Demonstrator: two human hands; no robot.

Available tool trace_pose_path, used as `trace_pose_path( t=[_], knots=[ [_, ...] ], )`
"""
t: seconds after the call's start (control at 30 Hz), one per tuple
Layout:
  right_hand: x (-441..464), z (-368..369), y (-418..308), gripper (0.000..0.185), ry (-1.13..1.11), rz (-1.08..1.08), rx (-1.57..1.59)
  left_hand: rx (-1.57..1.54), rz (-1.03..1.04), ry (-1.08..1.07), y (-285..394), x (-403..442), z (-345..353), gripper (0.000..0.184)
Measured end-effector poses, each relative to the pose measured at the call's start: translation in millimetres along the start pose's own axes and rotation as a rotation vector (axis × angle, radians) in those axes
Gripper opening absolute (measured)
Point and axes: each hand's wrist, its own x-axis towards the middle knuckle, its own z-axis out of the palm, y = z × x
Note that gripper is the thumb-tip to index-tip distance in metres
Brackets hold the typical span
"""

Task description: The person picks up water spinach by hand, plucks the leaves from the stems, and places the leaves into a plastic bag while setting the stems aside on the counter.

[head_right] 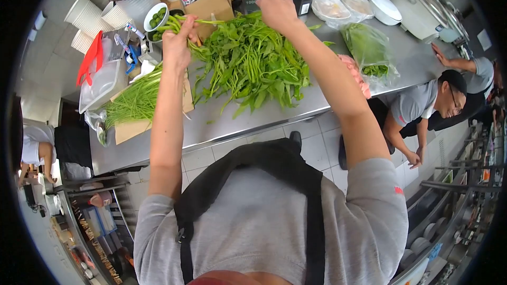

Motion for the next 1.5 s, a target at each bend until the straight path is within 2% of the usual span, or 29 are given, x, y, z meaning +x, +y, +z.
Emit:
trace_pose_path(
  t=[0.07,0.13,0.2,0.23,0.3,0.33,0.4,0.53,0.63,0.7,0.73,0.8,0.83,0.9,0.93,1.0,1.07,1.13,1.17,1.23,1.3,1.33,1.4,1.5],
  knots=[
    [0.1,-3.4,-3.3,0.024,-0.078,0.02,0.107,-0.255,-0.182,-0.082,-2.8,6.9,-14.6,0.017],
    [3.7,-2.8,-8.6,0.029,-0.149,0.046,0.213,-0.289,-0.202,-0.091,-6.1,9.4,-19.2,0.018],
    [9.6,2.7,-14.5,0.029,-0.191,0.047,0.657,-0.342,-0.235,-0.105,-8.9,9.9,-20.0,0.018],
    [11.7,6.2,-17.2,0.029,-0.191,0.051,0.658,-0.341,-0.238,-0.107,-9.6,9.2,-19.3,0.018],
    [14.5,7.5,-25.6,0.03,-0.301,0.101,1.024,-0.356,-0.248,-0.12,-11.2,7.5,-17.4,0.018],
    [13.3,4.0,-29.0,0.03,-0.302,0.101,1.024,-0.356,-0.248,-0.12,-12.2,6.9,-17.1,0.018],
    [8.8,-4.0,-34.9,0.032,-0.403,0.176,1.343,-0.392,-0.266,-0.133,-13.8,5.2,-17.4,0.018],
    [4.3,3.9,-37.3,0.036,-0.504,0.131,1.402,-0.413,-0.285,-0.151,-14.9,2.1,-17.9,0.022],
    [2.2,6.0,-41.2,0.041,-0.512,0.231,1.438,-0.44,-0.306,-0.14,-16.0,0.1,-17.3,0.023],
    [0.4,9.0,-43.6,0.03,-0.463,0.245,1.54,-0.477,-0.328,-0.133,-17.5,-1.0,-15.5,0.021],
    [0.2,14.1,-42.7,0.03,-0.465,0.245,1.54,-0.478,-0.328,-0.131,-18.1,-1.2,-15.3,0.021],
    [1.9,17.2,-42.3,0.017,-0.418,0.241,1.222,-0.499,-0.348,-0.103,-20.6,-0.9,-15.2,0.02],
    [2.1,12.7,-39.2,0.017,-0.419,0.24,1.221,-0.5,-0.348,-0.102,-24.8,2.7,-19.0,0.02],
    [-1.8,0.3,-28.0,0.011,-0.16,-0.031,0.298,-0.573,-0.28,0.048,-33.9,12.5,-35.4,0.018],
    [-6.1,4.1,-19.9,0.011,-0.166,-0.028,0.3,-0.646,-0.323,0.08,-29.8,15.0,-42.1,0.017],
    [-5.7,7.5,-2.0,0.007,-0.096,-0.064,0.228,-0.606,-0.337,0.106,-25.3,17.2,-50.3,0.018],
    [-9.2,10.3,0.7,0.007,-0.118,-0.129,0.146,-0.619,-0.382,0.129,-26.8,20.5,-52.2,0.019],
    [-15.4,-2.2,-18.2,0.009,-0.187,-0.069,-0.163,-0.634,-0.426,0.147,-29.7,22.8,-51.0,0.019],
    [-14.3,-10.7,-32.0,0.01,-0.232,-0.07,-0.157,-0.629,-0.443,0.155,-32.5,23.1,-47.1,0.019],
    [-11.8,-18.0,-59.4,0.011,-0.129,-0.062,0.102,-0.566,-0.442,0.203,-38.5,23.9,-34.3,0.018],
    [-8.9,-22.3,-80.9,0.011,0.005,-0.164,0.385,-0.545,-0.433,0.219,-43.1,24.0,-22.1,0.017],
    [-5.8,-19.6,-88.2,0.011,0.005,-0.162,0.385,-0.524,-0.418,0.236,-42.6,22.9,-15.1,0.017],
    [-2.1,-11.5,-98.7,0.012,0.06,-0.265,0.717,-0.52,-0.395,0.258,-42.1,20.9,-5.3,0.016],
    [3.9,-5.0,-89.4,0.01,0.008,-0.188,0.595,-0.59,-0.357,0.255,-38.6,16.4,-3.2,0.015]
  ],
)
